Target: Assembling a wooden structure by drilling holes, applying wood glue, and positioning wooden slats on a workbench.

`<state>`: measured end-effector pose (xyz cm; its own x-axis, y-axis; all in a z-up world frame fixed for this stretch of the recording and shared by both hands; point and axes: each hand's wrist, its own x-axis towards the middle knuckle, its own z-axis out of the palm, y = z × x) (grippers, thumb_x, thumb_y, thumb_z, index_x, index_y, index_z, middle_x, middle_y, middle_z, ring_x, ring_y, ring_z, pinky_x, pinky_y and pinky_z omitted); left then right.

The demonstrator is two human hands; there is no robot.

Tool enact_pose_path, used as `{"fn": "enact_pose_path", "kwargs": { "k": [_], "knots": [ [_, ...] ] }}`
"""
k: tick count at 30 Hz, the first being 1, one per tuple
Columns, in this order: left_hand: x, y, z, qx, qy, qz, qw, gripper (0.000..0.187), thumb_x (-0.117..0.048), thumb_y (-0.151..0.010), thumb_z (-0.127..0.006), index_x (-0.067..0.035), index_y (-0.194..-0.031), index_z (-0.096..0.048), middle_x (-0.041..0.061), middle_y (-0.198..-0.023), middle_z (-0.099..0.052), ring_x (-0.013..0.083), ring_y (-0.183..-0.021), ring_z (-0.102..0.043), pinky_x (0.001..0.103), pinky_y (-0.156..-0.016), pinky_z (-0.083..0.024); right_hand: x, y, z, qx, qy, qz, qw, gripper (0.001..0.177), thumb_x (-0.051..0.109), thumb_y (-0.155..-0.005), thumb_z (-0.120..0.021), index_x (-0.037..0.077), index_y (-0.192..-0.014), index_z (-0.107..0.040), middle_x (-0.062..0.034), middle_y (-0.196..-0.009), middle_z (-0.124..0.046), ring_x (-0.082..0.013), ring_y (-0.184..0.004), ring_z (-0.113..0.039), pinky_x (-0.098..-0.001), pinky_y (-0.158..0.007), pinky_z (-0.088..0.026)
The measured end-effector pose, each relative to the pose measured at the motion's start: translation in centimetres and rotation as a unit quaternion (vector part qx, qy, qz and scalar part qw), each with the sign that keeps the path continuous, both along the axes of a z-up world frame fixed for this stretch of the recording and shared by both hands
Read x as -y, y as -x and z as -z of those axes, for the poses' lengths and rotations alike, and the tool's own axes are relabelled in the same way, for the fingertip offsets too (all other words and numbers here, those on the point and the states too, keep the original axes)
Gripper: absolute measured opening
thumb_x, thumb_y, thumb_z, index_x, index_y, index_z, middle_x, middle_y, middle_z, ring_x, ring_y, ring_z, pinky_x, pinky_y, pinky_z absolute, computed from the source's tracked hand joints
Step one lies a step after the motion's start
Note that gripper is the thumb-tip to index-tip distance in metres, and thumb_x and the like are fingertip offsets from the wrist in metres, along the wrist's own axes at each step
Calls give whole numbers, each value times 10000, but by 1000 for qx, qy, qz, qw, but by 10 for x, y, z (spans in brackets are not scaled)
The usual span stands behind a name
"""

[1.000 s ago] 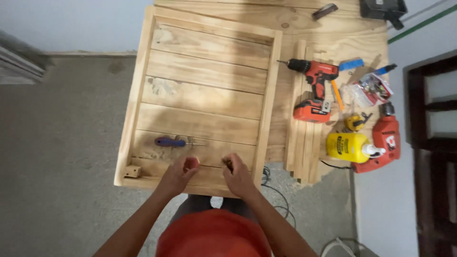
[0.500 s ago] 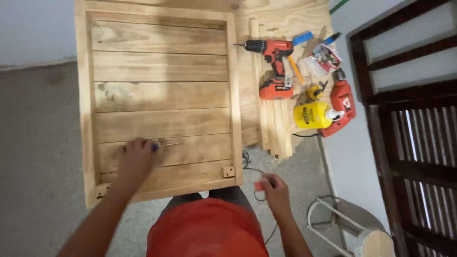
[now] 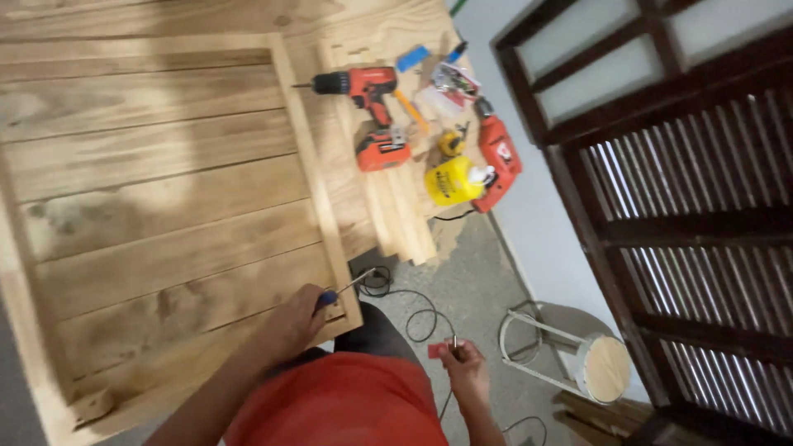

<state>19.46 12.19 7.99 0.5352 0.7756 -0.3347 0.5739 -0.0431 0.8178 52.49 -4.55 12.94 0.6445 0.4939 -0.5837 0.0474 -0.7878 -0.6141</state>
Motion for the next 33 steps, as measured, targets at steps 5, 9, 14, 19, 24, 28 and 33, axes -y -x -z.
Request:
{"fn": "enact_pose_path", "kwargs": {
  "k": [5,9,14,19,24,28,33],
  "knots": [
    [-10,-48,-36,133,35,-15,990,235,-337,-967,-564,-136,-1060,-644,64,-1021,-613,223,-973,-617,351,-921,-457,-50,-56,-23,46,-56,3,997,80,167,-925,-749,93,-907,-772,-12,-659,-604,-141,-592,-454,-317,-584,-381],
    [-49,-110,-69,2,143,-37,989,169,-342,-933,-586,-176,-958,-567,15,-892,-662,210,-841,-649,379,-795,-465,-121,-127,-15,96,-88,-50,990,90,209,-898,-757,119,-905,-762,9,-724,-643,-122,-670,-508,-297,-632,-401],
    [-114,-221,-71,-47,171,-123,976,193,-306,-947,-531,-120,-898,-527,56,-740,-749,266,-783,-682,405,-797,-466,-266,-196,5,168,-169,-229,944,85,197,-804,-768,149,-772,-705,24,-673,-634,-112,-662,-540,-290,-682,-440],
    [-152,-315,10,-78,119,-327,934,318,-279,-869,-594,-104,-1126,-530,268,-1015,-717,536,-996,-634,595,-813,-425,-385,-244,51,193,-67,-508,837,93,171,-846,-633,107,-913,-631,-131,-928,-738,-387,-896,-681,-519,-707,-475],
    [-166,-340,29,-66,80,-409,906,226,-238,-964,-565,-79,-1124,-562,226,-1085,-714,439,-1027,-683,546,-842,-521,-421,-251,82,135,-134,-514,836,196,218,-911,-590,59,-1018,-552,-243,-1021,-628,-470,-1011,-606,-560,-845,-461],
    [-170,-356,24,-86,-49,-365,926,208,-172,-970,-553,-36,-1120,-596,234,-1098,-622,469,-1103,-637,504,-935,-557,-421,-237,42,56,-132,-379,914,458,343,-966,-565,22,-1290,-523,-298,-1299,-542,-504,-1276,-532,-569,-1108,-449],
    [-149,-362,40,-93,-91,-361,924,348,-125,-890,-498,-45,-1214,-596,175,-1287,-560,373,-1171,-524,499,-969,-467,-408,-250,98,199,-197,-505,817,556,-33,-877,-579,-12,-1425,-490,-205,-1475,-457,-377,-1333,-497,-418,-1071,-469]
  ]
}}
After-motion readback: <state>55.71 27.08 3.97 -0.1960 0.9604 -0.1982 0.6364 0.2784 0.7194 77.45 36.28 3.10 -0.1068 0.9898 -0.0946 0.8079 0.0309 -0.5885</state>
